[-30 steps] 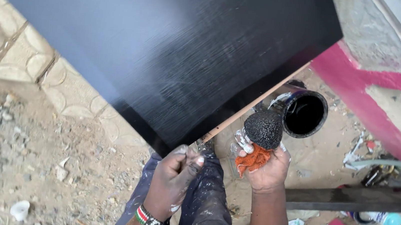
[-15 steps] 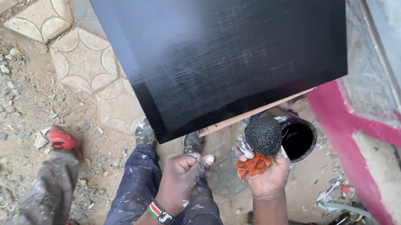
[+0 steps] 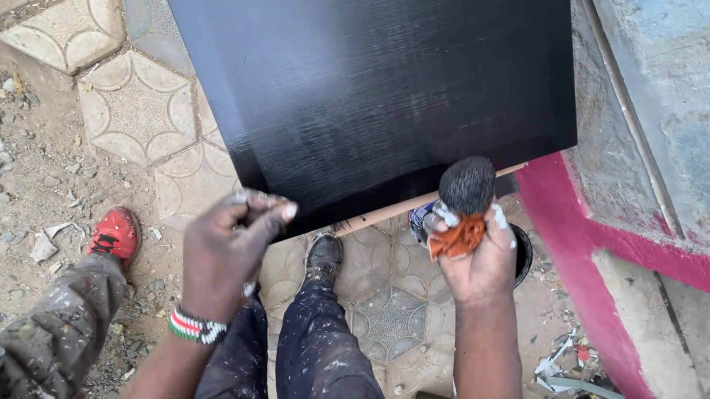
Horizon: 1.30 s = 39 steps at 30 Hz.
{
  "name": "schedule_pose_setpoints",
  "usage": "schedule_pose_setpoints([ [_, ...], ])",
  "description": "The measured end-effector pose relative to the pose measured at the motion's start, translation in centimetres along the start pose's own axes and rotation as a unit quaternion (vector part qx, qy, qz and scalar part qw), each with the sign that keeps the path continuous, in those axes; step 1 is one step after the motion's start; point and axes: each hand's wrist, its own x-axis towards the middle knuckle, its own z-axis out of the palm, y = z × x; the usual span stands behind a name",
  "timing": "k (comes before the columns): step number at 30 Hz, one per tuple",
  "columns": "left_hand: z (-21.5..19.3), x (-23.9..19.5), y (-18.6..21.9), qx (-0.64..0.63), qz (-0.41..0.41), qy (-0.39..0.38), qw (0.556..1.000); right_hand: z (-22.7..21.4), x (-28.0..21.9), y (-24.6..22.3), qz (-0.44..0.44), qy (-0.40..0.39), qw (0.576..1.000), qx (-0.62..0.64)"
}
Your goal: The person paints a rectangular wooden board black using a cloth dipped in a paint can. They repeatedly apply the paint to the board's surface, reposition the board, and dip the cloth back into the can to continue the process.
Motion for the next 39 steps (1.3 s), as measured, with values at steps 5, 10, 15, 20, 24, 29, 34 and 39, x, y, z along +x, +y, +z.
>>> schedule_pose_setpoints([
  [5,0.9,5.2,3.1,0.184,0.252,-0.041,0.949,-0.5,1.6,0.1,-0.027,-0.013,1.0,-0.007],
  [10,3.9,8.5,6.8,0.291,0.288,-0.097,0.907,0.1,1.5,0.6,-0.014,0.009,1.0,0.011],
  [15,6.6,11.9,7.7,0.387,0.316,-0.101,0.86,2.5,-0.3,1.1,-0.073,0.026,0.995,-0.058],
  [20,8.4,16.9,7.3,0.449,0.352,-0.072,0.818,1.0,0.9,1.9,-0.143,0.07,0.976,-0.151],
  [24,8.3,17.1,9.5,0.438,0.334,-0.109,0.828,4.0,0.5,3.3,-0.234,0.169,0.891,-0.349],
  [29,9.7,18.4,8.9,0.449,0.323,-0.115,0.825,3.0,4.5,1.3,-0.51,0.089,0.433,-0.738],
  [34,9.9,20.2,8.9,0.457,0.293,-0.146,0.827,5.3,1.2,4.7,-0.441,0.103,0.581,-0.676],
  [39,10.6,20.5,9.6,0.462,0.255,-0.152,0.836,9.1,-5.1,15.6,-0.533,-0.113,0.433,-0.718],
])
